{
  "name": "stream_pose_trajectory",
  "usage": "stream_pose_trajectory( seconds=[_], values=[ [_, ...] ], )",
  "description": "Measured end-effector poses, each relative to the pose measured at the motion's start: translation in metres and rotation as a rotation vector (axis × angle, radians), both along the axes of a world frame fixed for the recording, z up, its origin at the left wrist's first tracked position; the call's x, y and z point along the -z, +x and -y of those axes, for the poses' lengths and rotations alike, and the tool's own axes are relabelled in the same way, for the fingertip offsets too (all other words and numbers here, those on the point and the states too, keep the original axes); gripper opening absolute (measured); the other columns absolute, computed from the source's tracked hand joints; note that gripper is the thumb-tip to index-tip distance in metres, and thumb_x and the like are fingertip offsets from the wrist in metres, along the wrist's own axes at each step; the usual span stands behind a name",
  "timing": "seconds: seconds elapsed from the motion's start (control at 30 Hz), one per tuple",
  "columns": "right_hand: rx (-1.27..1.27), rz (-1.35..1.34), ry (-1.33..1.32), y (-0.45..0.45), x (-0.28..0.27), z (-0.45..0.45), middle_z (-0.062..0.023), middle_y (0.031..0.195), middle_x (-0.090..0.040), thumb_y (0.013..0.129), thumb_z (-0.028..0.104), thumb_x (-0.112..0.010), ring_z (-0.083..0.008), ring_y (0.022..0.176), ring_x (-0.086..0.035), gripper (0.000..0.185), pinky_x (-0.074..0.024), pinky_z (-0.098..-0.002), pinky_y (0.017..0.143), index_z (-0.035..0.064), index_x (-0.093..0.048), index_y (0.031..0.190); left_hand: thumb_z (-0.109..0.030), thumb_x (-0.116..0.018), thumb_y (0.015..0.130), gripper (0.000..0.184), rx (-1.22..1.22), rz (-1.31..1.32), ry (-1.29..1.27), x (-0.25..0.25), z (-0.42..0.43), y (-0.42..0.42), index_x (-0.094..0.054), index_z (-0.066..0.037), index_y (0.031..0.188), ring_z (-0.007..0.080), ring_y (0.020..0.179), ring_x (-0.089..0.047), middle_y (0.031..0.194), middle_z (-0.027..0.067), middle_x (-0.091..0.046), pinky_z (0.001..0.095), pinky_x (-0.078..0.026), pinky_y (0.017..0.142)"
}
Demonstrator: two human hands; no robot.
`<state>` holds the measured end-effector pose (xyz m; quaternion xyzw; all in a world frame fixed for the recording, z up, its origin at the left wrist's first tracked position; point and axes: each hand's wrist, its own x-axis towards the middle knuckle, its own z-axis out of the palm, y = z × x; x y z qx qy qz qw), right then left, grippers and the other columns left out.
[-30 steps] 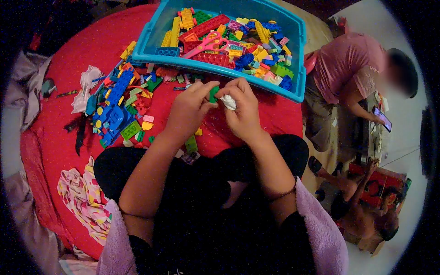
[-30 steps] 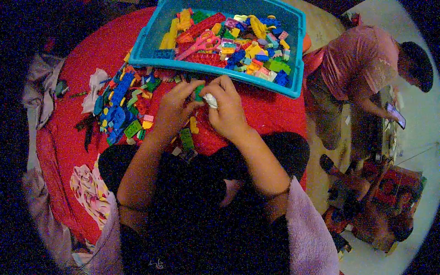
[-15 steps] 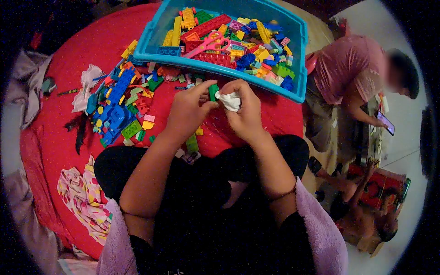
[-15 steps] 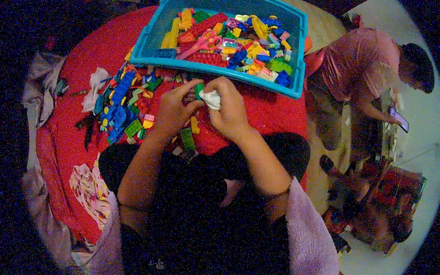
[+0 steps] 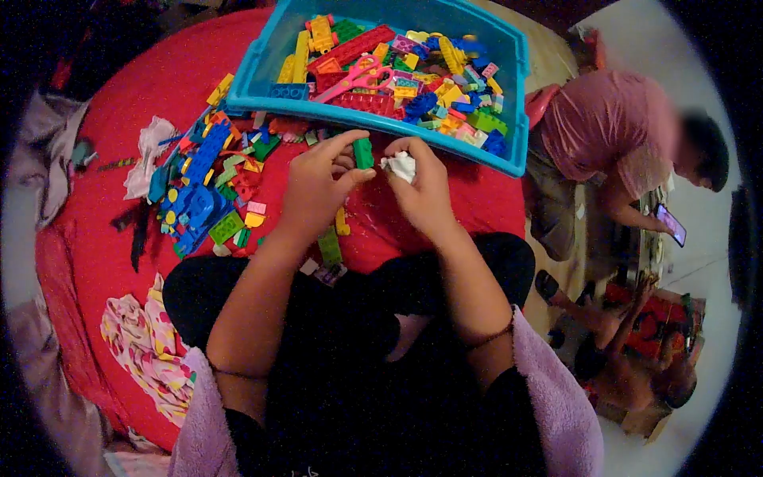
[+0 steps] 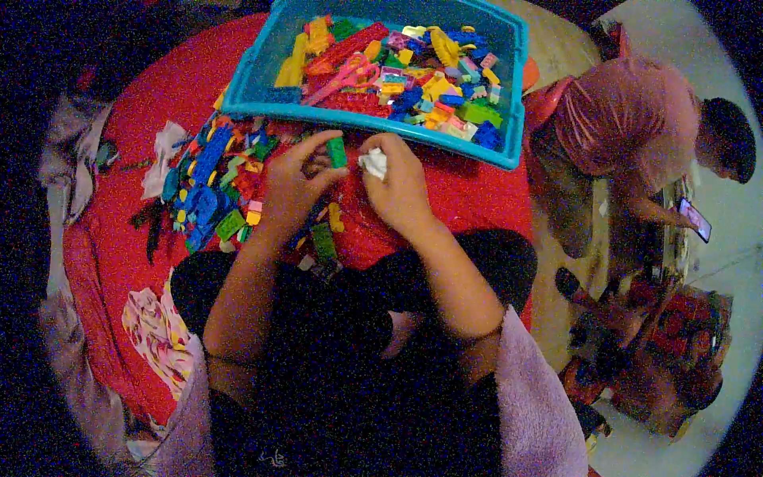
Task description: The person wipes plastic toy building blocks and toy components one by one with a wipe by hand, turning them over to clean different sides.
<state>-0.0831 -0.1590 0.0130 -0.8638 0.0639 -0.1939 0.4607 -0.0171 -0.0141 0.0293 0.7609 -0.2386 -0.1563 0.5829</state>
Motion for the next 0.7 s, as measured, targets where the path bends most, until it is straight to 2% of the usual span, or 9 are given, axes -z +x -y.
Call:
stream_pose_trajectory(
  seconds=[0.03, 0.1, 0.23, 0.3, 0.33, 0.43, 0.5, 0.63, 0.7],
  values=[
    [0.002, -0.003, -0.001, 0.0, -0.001, 0.001, -0.0112, 0.08, -0.056, 0.071, 0.004, -0.058, -0.027, 0.074, -0.056, 0.017, -0.0449, -0.0318, 0.065, 0.003, -0.052, 0.088, -0.001, -0.068, 0.066, 0.043, 0.002, -0.003, -0.001, -0.001, 0.0, 0.002, -0.056, -0.004, 0.107, 0.0219, 0.075, -0.061, 0.088, 0.013, -0.06, 0.0287, -0.05, 0.067],
    [-0.066, -0.314, 0.642, 0.001, -0.001, -0.002, -0.0049, 0.073, -0.057, 0.076, 0.015, -0.063, -0.0156, 0.062, -0.053, 0.017, -0.0439, -0.0268, 0.057, 0.0028, -0.056, 0.084, -0.002, -0.068, 0.066, 0.043, 0.102, 0.328, 0.049, 0.0, -0.004, 0.006, -0.057, -0.005, 0.107, 0.0216, 0.083, -0.059, 0.096, 0.0114, -0.057, 0.0294, -0.049, 0.072],
    [-0.153, -0.435, 0.753, -0.002, -0.008, -0.002, -0.0008, 0.067, -0.055, 0.076, 0.025, -0.066, -0.008, 0.056, -0.048, 0.023, -0.0415, -0.0232, 0.051, 0.0034, -0.059, 0.08, -0.003, -0.069, 0.066, 0.046, 0.205, 0.422, 0.034, 0.007, -0.005, 0.008, -0.055, -0.006, 0.111, 0.0222, 0.087, -0.057, 0.1, 0.011, -0.055, 0.0307, -0.048, 0.075],
    [-0.004, -0.445, 0.742, -0.002, -0.017, 0.002, -0.0017, 0.065, -0.056, 0.076, 0.026, -0.065, -0.0085, 0.053, -0.049, 0.022, -0.0408, -0.0229, 0.049, 0.0047, -0.06, 0.074, -0.007, -0.069, 0.067, 0.048, 0.145, 0.051, -0.056, 0.006, -0.007, 0.008, -0.053, -0.007, 0.112, 0.0238, 0.086, -0.057, 0.099, 0.0114, -0.055, 0.0307, -0.047, 0.074],
    [0.079, -0.362, 0.889, -0.001, -0.025, 0.004, -0.0037, 0.067, -0.055, 0.078, 0.028, -0.064, -0.0112, 0.055, -0.05, 0.025, -0.0419, -0.0249, 0.05, 0.0042, -0.058, 0.083, -0.007, -0.069, 0.067, 0.048, 0.144, 0.051, -0.055, 0.011, -0.009, 0.011, -0.053, -0.007, 0.112, 0.0238, 0.086, -0.057, 0.099, 0.0114, -0.055, 0.0307, -0.047, 0.074],
    [-0.226, 0.109, 1.562, 0.002, -0.017, 0.026, -0.0063, 0.084, -0.053, 0.081, 0.035, -0.058, -0.0144, 0.065, -0.05, 0.046, -0.043, -0.0251, 0.056, 0.0014, -0.046, 0.11, -0.009, -0.067, 0.07, 0.04, 0.13, -0.135, 0.196, 0.046, -0.022, 0.021, -0.055, -0.007, 0.109, 0.0278, 0.091, -0.055, 0.099, 0.0124, -0.056, 0.0349, -0.046, 0.08],
    [-0.263, 0.062, 1.536, 0.003, -0.015, 0.027, -0.0057, 0.086, -0.053, 0.081, 0.036, -0.058, -0.0142, 0.066, -0.05, 0.048, -0.0429, -0.0248, 0.056, 0.001, -0.046, 0.113, -0.018, -0.072, 0.064, 0.043, 0.285, 0.19, 0.662, 0.06, -0.025, 0.021, -0.057, -0.008, 0.103, 0.0273, 0.094, -0.054, 0.101, 0.0121, -0.056, 0.0354, -0.046, 0.077],
    [-0.206, -0.049, 1.449, 0.003, -0.01, 0.02, -0.0045, 0.082, -0.054, 0.082, 0.03, -0.058, -0.0145, 0.066, -0.052, 0.046, -0.0447, -0.0246, 0.057, 0.001, -0.046, 0.116, -0.022, -0.067, 0.067, 0.03, 0.51, 0.335, 0.89, 0.068, -0.021, 0.008, -0.061, -0.011, 0.095, 0.0282, 0.095, -0.054, 0.1, 0.0119, -0.057, 0.0398, -0.045, 0.078],
    [-0.141, -0.074, 1.427, 0.003, -0.007, 0.02, -0.005, 0.08, -0.055, 0.083, 0.027, -0.058, -0.0151, 0.067, -0.056, 0.041, -0.0472, -0.0253, 0.059, 0.0017, -0.049, 0.113, -0.023, -0.059, 0.073, 0.02, 0.577, 0.585, 0.945, 0.088, -0.018, -0.001, -0.064, -0.014, 0.09, 0.0291, 0.093, -0.054, 0.097, 0.0109, -0.058, 0.0429, -0.044, 0.079]
  ],
)
